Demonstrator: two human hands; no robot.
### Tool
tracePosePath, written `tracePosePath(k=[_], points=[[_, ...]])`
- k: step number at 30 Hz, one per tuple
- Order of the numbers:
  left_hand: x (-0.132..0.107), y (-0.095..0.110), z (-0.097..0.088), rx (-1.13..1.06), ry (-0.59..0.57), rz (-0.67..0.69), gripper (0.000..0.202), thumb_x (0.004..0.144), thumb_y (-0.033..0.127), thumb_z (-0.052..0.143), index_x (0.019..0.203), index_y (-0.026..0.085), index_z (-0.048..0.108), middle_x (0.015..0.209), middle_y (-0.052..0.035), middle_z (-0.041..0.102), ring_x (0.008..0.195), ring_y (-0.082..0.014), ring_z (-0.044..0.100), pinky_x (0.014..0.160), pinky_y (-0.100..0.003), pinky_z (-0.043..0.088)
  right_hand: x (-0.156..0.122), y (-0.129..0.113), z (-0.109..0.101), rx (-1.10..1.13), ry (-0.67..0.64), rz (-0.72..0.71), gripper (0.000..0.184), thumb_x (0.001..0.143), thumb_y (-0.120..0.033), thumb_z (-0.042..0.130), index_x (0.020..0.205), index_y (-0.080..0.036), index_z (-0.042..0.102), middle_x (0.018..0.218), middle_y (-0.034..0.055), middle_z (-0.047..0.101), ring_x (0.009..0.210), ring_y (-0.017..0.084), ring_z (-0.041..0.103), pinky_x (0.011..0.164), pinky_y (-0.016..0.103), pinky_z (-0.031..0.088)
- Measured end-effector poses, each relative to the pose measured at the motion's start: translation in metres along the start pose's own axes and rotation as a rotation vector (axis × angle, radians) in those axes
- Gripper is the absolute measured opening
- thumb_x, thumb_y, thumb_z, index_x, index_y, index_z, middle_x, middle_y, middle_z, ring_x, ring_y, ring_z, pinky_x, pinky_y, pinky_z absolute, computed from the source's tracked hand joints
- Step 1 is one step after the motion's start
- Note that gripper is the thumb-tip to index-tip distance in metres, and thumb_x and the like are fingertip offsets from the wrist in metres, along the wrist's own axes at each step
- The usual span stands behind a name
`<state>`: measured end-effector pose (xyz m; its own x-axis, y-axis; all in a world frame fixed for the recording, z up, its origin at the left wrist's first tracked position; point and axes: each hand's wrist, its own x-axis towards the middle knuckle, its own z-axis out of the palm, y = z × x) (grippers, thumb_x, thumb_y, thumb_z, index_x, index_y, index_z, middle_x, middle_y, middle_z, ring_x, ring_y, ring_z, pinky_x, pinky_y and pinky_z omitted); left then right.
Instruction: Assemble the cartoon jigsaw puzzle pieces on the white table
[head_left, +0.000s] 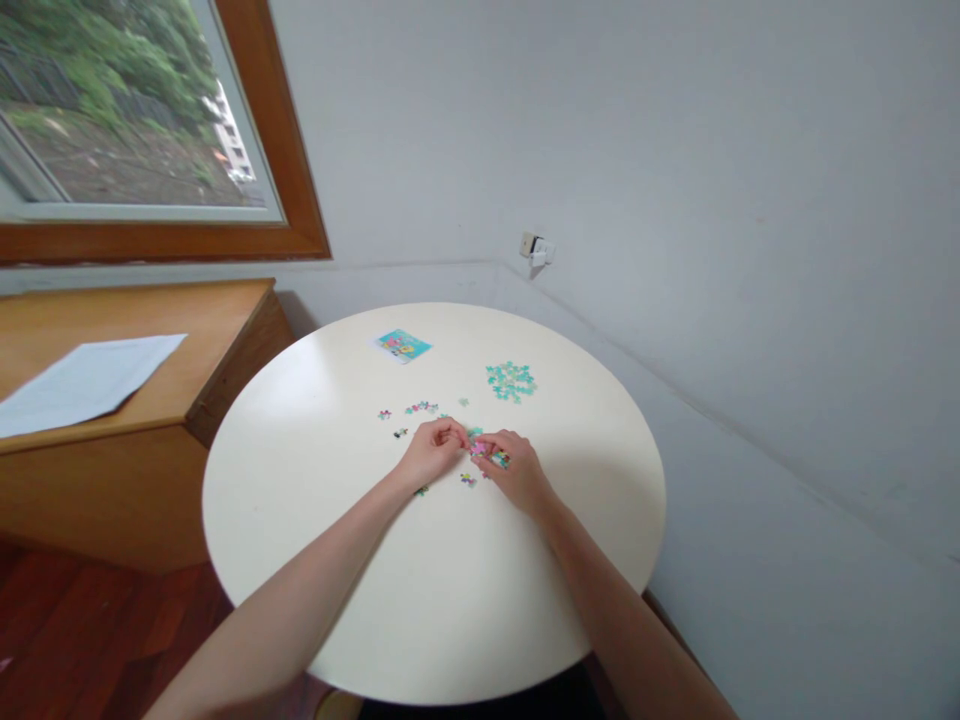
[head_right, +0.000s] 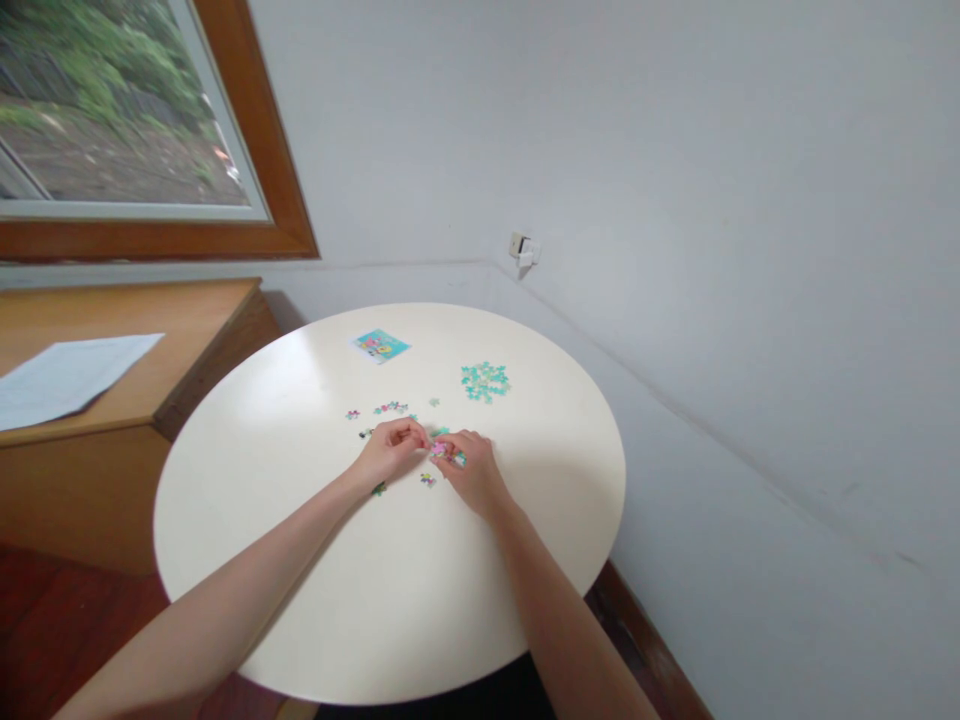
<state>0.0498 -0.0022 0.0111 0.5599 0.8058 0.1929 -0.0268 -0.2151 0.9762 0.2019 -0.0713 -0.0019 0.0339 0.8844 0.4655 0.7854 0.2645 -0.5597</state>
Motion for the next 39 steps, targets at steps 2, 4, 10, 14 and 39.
tracePosePath(k=[2,4,10,14,39], points=[[0.0,-0.001,0.001,-0.026,-0.007,0.0,0.003,0.069,0.016,0.056,0.068,0.013,0.057,0.06,0.0006,0.061,0.058,-0.0093,0.056,0.061,-0.022,0.045,0.0,0.0,0.0,-0.003,-0.001,-0.002,0.017,0.075,-0.023,0.065,0.092,-0.024,0.064,0.075,0.0007,0.064,0.076,0.016,0.057,0.075,0.031,0.04],[-0.001,-0.002,0.003,-0.054,-0.032,-0.011,0.009,0.068,0.019,0.061,0.072,0.013,0.057,0.061,0.0004,0.061,0.058,-0.0091,0.056,0.059,-0.021,0.044,-0.001,-0.001,0.0,-0.005,-0.001,-0.002,0.016,0.075,-0.024,0.064,0.091,-0.024,0.064,0.076,0.0007,0.063,0.076,0.017,0.057,0.075,0.031,0.039],[-0.001,-0.007,0.005,-0.026,-0.065,-0.017,0.013,0.066,0.021,0.063,0.074,0.012,0.057,0.061,0.0011,0.06,0.051,-0.0056,0.05,0.05,-0.017,0.036,-0.001,-0.002,-0.002,-0.01,-0.007,-0.01,0.017,0.073,-0.024,0.066,0.09,-0.023,0.063,0.076,0.0005,0.063,0.076,0.016,0.057,0.075,0.03,0.039],[-0.001,-0.009,0.005,0.109,-0.043,-0.008,0.009,0.067,0.02,0.06,0.072,0.012,0.058,0.054,0.0049,0.054,0.046,-0.0043,0.041,0.046,-0.016,0.029,-0.001,-0.001,-0.001,-0.038,-0.033,-0.001,0.019,0.073,-0.023,0.067,0.091,-0.024,0.064,0.078,0.0008,0.064,0.078,0.016,0.057,0.075,0.03,0.038],[-0.005,-0.01,0.0,0.616,-0.131,0.188,0.018,0.069,0.005,0.056,0.072,0.015,0.07,0.06,0.0017,0.061,0.051,-0.0066,0.045,0.056,-0.019,0.035,-0.003,-0.001,0.001,-0.079,-0.123,0.109,0.017,0.071,-0.022,0.07,0.087,-0.023,0.066,0.091,0.0027,0.063,0.093,0.019,0.056,0.083,0.035,0.034]])
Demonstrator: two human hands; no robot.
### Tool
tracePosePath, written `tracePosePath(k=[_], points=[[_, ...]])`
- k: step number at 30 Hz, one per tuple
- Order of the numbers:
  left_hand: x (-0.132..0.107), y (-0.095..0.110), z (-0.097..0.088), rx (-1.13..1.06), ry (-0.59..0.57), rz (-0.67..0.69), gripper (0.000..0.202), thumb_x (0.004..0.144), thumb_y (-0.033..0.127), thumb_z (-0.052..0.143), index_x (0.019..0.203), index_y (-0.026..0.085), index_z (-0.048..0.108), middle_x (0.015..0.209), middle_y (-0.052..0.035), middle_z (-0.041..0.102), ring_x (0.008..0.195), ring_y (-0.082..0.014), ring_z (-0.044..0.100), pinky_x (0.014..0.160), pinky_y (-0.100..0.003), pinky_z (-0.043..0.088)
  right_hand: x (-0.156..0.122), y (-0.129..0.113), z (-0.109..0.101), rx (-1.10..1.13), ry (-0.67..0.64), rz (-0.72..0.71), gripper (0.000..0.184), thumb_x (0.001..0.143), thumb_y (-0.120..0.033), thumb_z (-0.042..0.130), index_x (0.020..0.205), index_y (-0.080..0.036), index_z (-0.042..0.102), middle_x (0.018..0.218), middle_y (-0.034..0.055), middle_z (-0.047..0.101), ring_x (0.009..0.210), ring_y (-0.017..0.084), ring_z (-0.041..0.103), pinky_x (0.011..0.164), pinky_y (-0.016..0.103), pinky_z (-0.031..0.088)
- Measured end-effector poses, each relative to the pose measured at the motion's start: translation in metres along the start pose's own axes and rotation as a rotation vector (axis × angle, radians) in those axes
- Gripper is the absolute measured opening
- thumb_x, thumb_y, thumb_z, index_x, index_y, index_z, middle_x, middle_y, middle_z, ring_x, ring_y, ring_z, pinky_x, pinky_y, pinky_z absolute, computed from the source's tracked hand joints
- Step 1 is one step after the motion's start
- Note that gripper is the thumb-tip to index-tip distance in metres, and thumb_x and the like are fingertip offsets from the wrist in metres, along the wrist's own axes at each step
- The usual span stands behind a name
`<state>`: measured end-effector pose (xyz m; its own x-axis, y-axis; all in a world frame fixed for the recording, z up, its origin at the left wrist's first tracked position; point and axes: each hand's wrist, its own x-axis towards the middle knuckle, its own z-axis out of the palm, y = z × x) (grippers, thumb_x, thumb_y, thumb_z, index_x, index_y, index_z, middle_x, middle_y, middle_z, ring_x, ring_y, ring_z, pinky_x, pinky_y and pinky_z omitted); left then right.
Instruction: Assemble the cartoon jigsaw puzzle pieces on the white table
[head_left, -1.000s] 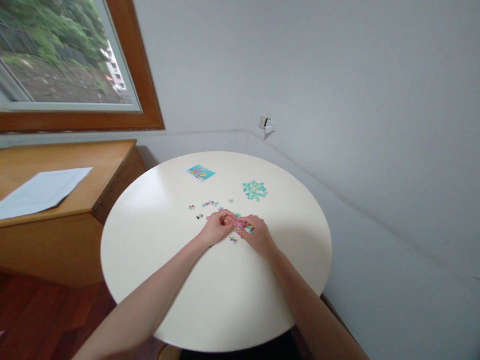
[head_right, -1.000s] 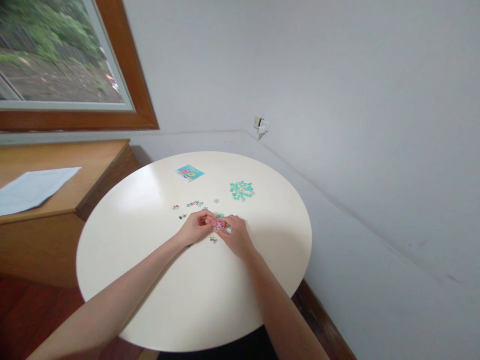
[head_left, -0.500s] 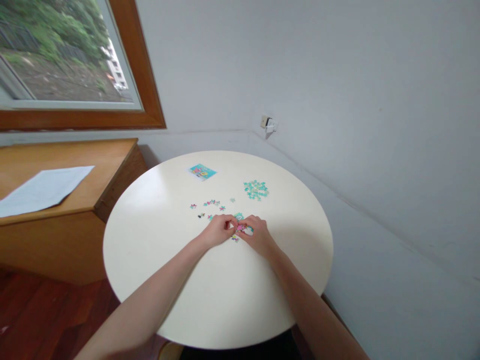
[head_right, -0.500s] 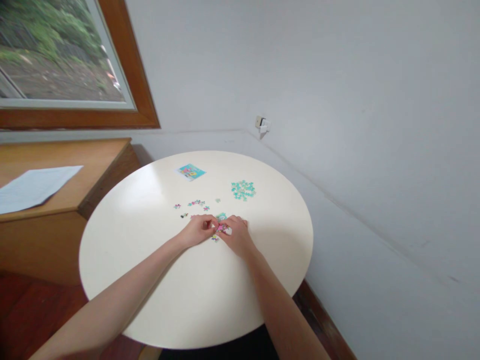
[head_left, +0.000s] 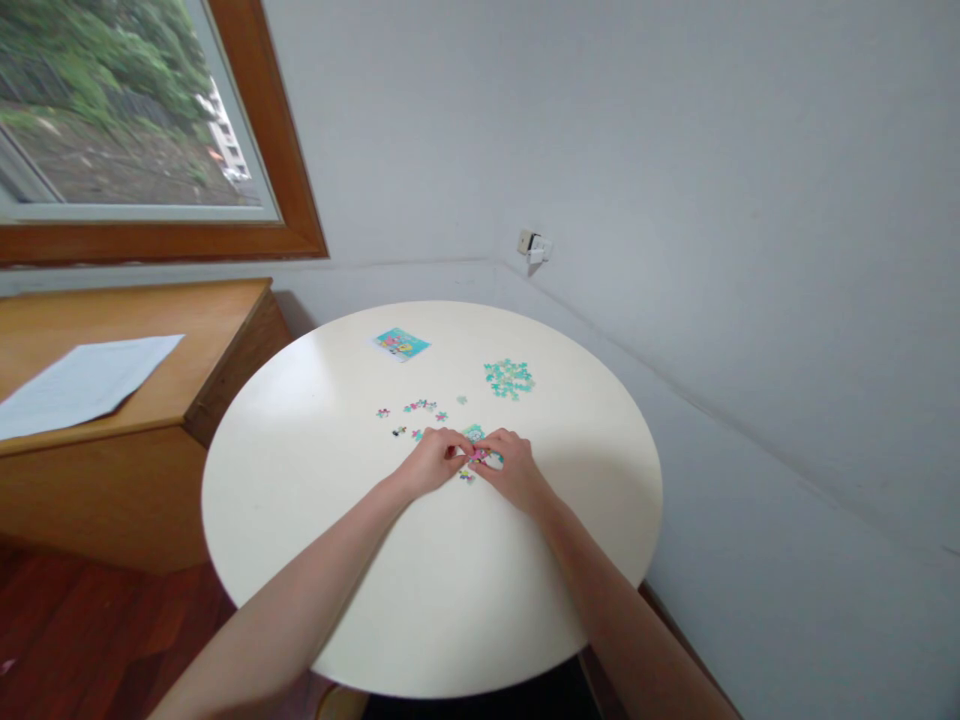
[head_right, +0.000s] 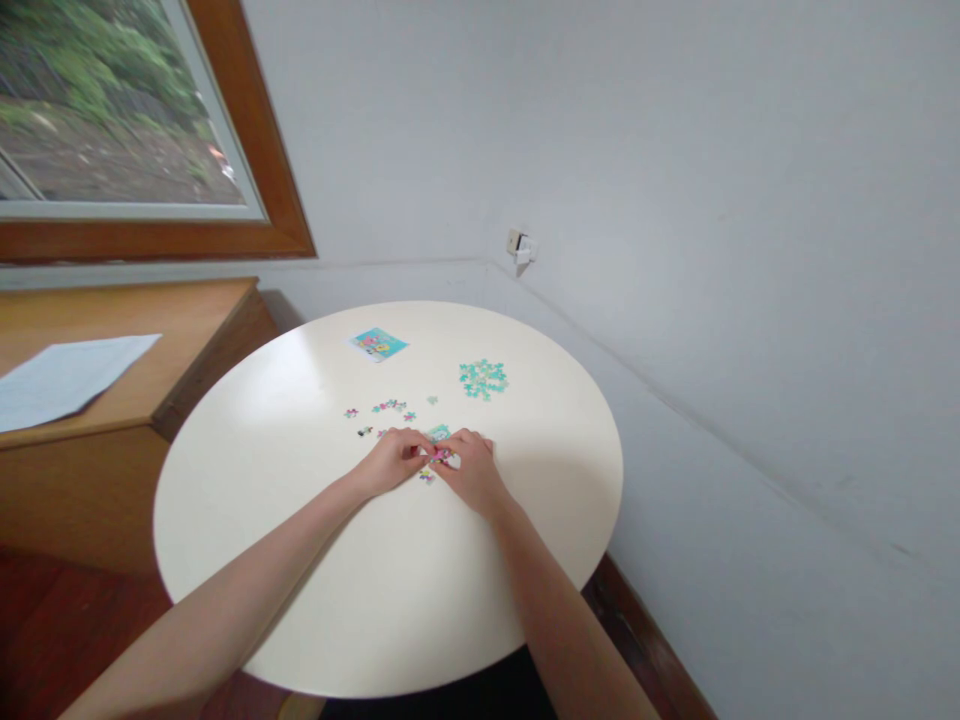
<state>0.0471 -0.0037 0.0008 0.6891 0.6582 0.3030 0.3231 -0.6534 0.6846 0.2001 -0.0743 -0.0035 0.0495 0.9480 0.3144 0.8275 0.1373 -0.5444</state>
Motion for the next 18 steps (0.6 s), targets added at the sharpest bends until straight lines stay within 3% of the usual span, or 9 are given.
tracePosePath(k=[8,18], points=[[0.0013,-0.0014,0.0014,0.027,-0.011,0.037,0.018,0.071,0.006,0.055,0.073,0.016,0.07,0.061,0.001,0.063,0.052,-0.0065,0.046,0.056,-0.018,0.035,0.0004,0.0032,0.0016,-0.016,-0.005,-0.002,0.018,0.07,-0.023,0.071,0.088,-0.023,0.066,0.091,0.0024,0.062,0.094,0.018,0.056,0.083,0.034,0.034],[0.0003,0.0042,-0.0009,0.127,-0.032,0.032,0.023,0.072,0.003,0.054,0.078,0.018,0.071,0.072,-0.0008,0.068,0.065,-0.0111,0.055,0.071,-0.024,0.039,0.0009,0.0043,0.0039,-0.041,0.009,0.001,0.018,0.069,-0.022,0.07,0.087,-0.023,0.066,0.091,0.0028,0.062,0.091,0.019,0.057,0.082,0.034,0.035]])
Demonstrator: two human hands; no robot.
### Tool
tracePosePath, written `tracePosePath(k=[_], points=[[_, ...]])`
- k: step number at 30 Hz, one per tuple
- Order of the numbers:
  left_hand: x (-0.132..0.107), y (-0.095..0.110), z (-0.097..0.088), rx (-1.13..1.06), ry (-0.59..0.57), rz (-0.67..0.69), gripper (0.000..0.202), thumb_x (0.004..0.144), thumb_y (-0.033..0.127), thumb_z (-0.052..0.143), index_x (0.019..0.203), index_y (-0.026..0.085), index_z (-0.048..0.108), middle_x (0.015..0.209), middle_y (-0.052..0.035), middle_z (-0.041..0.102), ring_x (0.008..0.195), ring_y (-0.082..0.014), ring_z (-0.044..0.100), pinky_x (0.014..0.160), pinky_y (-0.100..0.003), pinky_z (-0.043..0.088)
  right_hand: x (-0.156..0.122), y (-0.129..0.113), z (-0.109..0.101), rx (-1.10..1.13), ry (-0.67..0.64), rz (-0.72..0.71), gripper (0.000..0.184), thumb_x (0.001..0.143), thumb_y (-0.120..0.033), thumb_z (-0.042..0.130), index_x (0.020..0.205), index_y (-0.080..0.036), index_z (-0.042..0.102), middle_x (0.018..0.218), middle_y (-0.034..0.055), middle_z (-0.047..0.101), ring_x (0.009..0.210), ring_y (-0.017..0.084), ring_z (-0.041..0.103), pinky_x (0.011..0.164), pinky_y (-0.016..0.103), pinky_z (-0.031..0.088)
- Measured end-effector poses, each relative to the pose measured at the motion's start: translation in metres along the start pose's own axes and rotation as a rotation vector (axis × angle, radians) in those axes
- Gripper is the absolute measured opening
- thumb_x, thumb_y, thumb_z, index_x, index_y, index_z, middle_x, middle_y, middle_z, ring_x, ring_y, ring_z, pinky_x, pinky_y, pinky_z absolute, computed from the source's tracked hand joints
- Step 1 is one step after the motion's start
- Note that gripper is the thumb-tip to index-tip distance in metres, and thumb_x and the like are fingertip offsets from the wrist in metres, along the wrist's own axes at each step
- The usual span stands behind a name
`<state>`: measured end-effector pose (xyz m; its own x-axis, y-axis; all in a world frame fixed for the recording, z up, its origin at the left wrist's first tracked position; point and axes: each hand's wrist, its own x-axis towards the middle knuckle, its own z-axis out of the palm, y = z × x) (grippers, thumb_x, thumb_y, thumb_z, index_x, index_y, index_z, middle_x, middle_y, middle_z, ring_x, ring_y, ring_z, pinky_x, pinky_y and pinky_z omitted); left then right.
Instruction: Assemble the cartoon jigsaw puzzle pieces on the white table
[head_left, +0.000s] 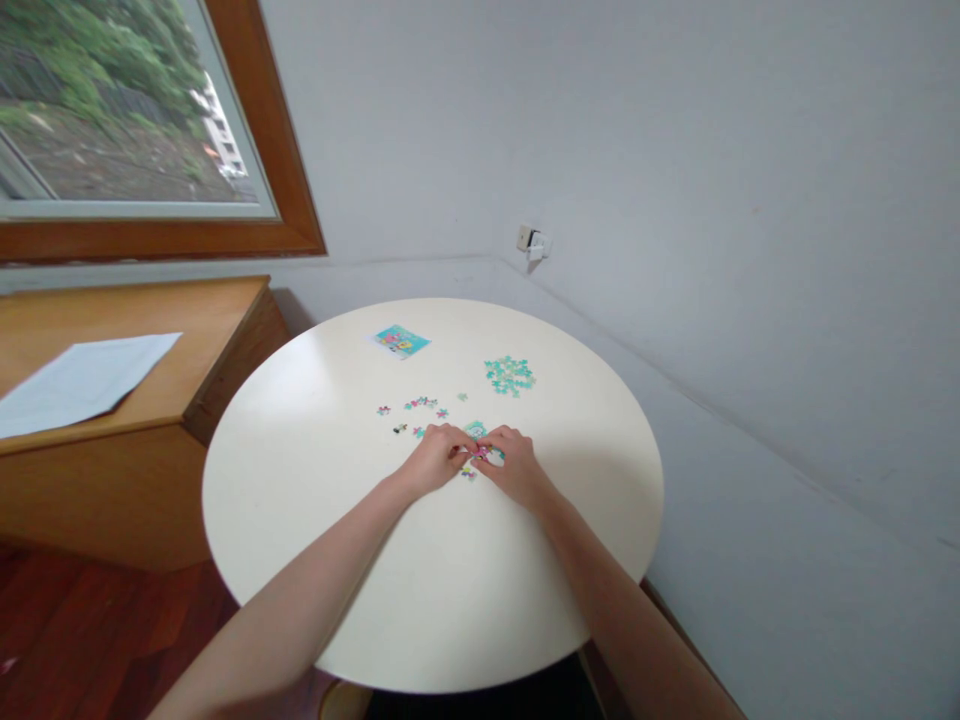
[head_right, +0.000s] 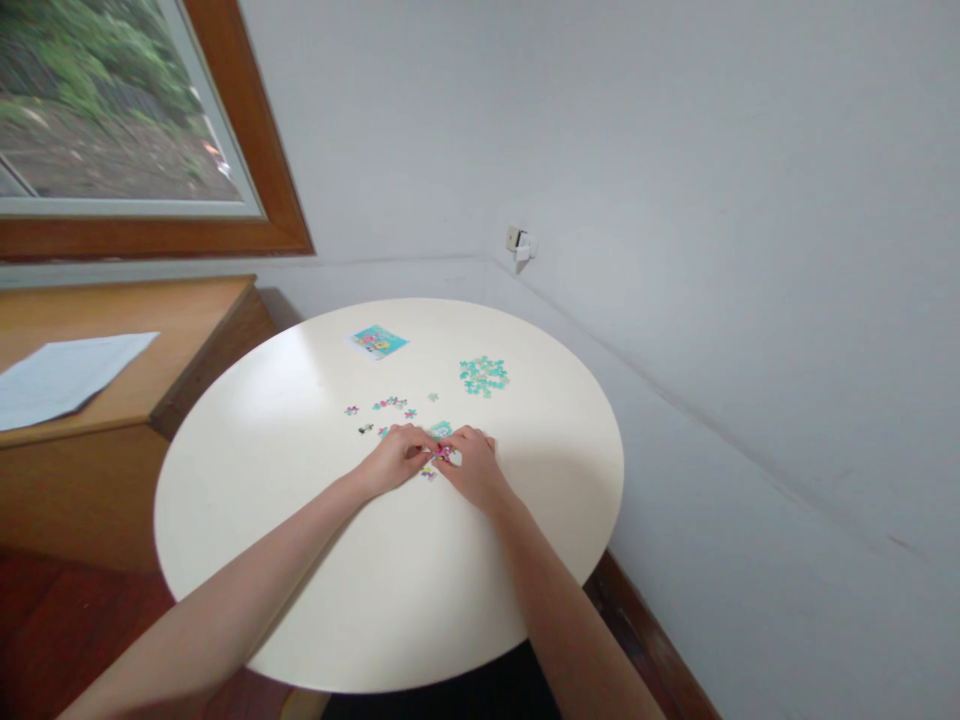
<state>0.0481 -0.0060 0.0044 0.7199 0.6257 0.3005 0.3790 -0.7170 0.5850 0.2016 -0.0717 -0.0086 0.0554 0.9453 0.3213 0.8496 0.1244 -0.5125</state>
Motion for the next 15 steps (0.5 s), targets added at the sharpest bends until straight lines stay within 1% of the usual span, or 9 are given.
tracePosePath(k=[3,7,15], points=[[0.0006,-0.0001,0.0,0.003,-0.018,0.025,0.023,0.073,0.003,0.053,0.078,0.018,0.07,0.076,-0.0014,0.069,0.07,-0.0123,0.057,0.07,-0.024,0.04,0.0003,-0.0003,0.0002,-0.007,0.004,0.004,0.017,0.07,-0.023,0.07,0.087,-0.023,0.067,0.09,0.0031,0.062,0.091,0.019,0.057,0.082,0.034,0.036],[0.0015,0.0005,0.0007,0.028,-0.019,0.057,0.021,0.074,0.004,0.054,0.076,0.018,0.069,0.075,-0.0015,0.068,0.072,-0.0128,0.057,0.071,-0.024,0.041,0.0009,-0.0004,0.0008,-0.011,0.006,0.009,0.018,0.069,-0.022,0.071,0.087,-0.024,0.067,0.09,0.0033,0.063,0.091,0.019,0.057,0.081,0.034,0.036],[0.0022,0.0024,0.0006,0.09,0.002,0.062,0.016,0.076,0.007,0.055,0.075,0.017,0.068,0.076,-0.0026,0.068,0.075,-0.0144,0.057,0.074,-0.027,0.04,0.0016,0.0048,0.0027,0.013,-0.001,-0.006,0.021,0.068,-0.022,0.071,0.089,-0.024,0.066,0.091,0.0031,0.063,0.091,0.02,0.057,0.081,0.035,0.038]])
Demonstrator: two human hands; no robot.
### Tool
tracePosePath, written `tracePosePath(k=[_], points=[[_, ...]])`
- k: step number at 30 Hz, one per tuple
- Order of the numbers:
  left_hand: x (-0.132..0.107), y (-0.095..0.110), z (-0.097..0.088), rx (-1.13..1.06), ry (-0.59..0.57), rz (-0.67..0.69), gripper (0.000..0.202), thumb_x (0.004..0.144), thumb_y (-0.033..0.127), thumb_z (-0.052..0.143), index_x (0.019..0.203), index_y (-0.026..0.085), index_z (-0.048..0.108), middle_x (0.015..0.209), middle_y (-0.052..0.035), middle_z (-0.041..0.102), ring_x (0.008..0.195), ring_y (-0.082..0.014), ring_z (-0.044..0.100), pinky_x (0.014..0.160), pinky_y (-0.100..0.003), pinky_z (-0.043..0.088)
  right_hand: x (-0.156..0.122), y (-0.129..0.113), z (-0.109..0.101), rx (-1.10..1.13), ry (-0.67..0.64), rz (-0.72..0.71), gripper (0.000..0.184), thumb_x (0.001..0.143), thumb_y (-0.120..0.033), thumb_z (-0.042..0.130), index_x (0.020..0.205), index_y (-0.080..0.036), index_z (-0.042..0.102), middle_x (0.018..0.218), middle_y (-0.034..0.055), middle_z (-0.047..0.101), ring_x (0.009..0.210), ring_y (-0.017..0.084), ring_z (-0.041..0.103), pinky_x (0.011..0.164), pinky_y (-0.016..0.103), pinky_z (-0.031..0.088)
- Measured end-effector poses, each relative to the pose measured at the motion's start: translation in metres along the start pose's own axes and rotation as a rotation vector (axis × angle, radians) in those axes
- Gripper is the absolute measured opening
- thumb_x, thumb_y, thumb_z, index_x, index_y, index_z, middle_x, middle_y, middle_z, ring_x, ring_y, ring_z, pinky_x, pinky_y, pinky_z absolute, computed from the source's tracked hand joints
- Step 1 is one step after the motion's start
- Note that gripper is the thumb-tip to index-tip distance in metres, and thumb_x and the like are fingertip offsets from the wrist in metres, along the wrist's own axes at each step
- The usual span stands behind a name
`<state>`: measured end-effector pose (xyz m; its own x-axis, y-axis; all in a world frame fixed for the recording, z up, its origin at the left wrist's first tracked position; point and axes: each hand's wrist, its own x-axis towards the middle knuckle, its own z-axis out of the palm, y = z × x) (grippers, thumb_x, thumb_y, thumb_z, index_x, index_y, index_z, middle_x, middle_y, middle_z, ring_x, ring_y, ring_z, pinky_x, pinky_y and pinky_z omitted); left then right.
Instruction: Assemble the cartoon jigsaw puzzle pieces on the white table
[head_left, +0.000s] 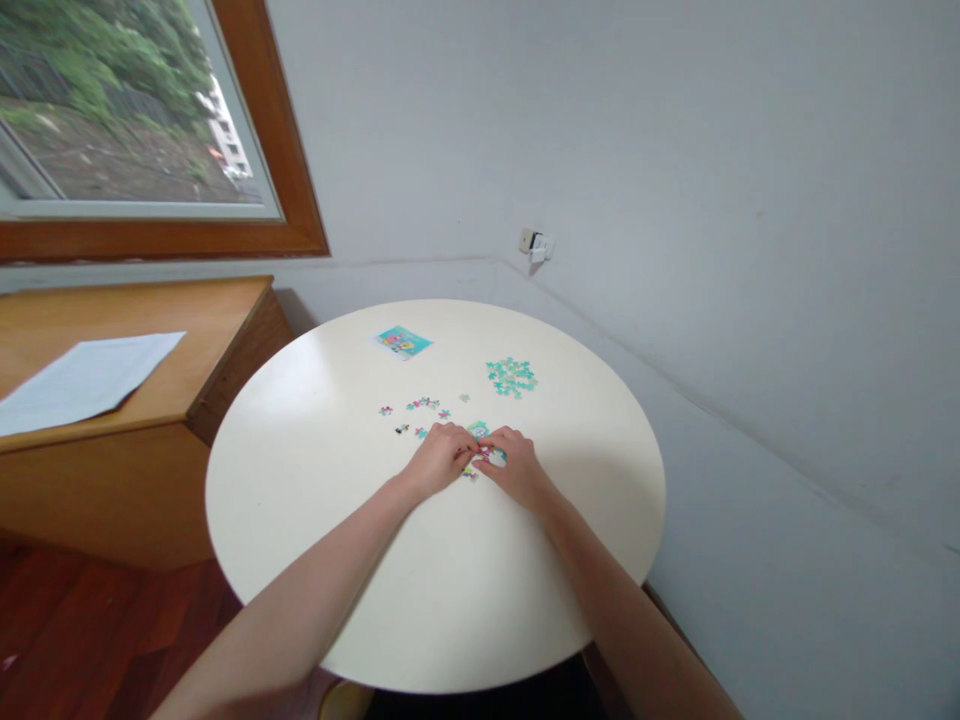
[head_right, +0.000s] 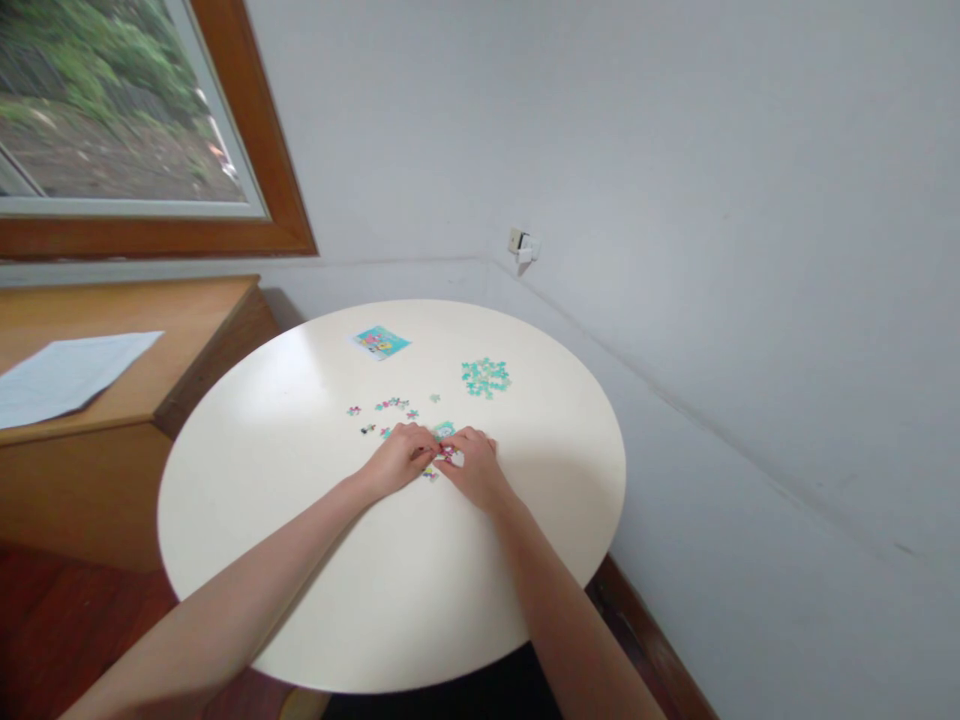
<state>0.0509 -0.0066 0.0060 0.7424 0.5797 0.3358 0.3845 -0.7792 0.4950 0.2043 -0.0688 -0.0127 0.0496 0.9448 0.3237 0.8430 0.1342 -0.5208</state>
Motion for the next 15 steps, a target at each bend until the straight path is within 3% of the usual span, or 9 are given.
tracePosePath(k=[10,15], points=[[0.0001,0.0002,-0.0005,-0.015,0.02,-0.064,0.02,0.073,0.005,0.054,0.075,0.017,0.069,0.072,-0.0018,0.066,0.073,-0.0139,0.056,0.073,-0.026,0.039,0.0015,0.0096,0.0034,0.05,0.034,-0.087,0.016,0.069,-0.022,0.07,0.085,-0.022,0.065,0.086,0.003,0.063,0.084,0.018,0.057,0.079,0.032,0.043],[-0.0006,-0.0036,0.0005,-0.05,0.02,-0.034,0.02,0.071,0.006,0.054,0.077,0.017,0.069,0.068,-0.0011,0.064,0.067,-0.0127,0.054,0.068,-0.024,0.039,0.0016,0.0075,0.0017,0.076,0.028,-0.084,0.016,0.069,-0.021,0.07,0.085,-0.022,0.064,0.084,0.0026,0.064,0.082,0.017,0.058,0.077,0.031,0.043]])
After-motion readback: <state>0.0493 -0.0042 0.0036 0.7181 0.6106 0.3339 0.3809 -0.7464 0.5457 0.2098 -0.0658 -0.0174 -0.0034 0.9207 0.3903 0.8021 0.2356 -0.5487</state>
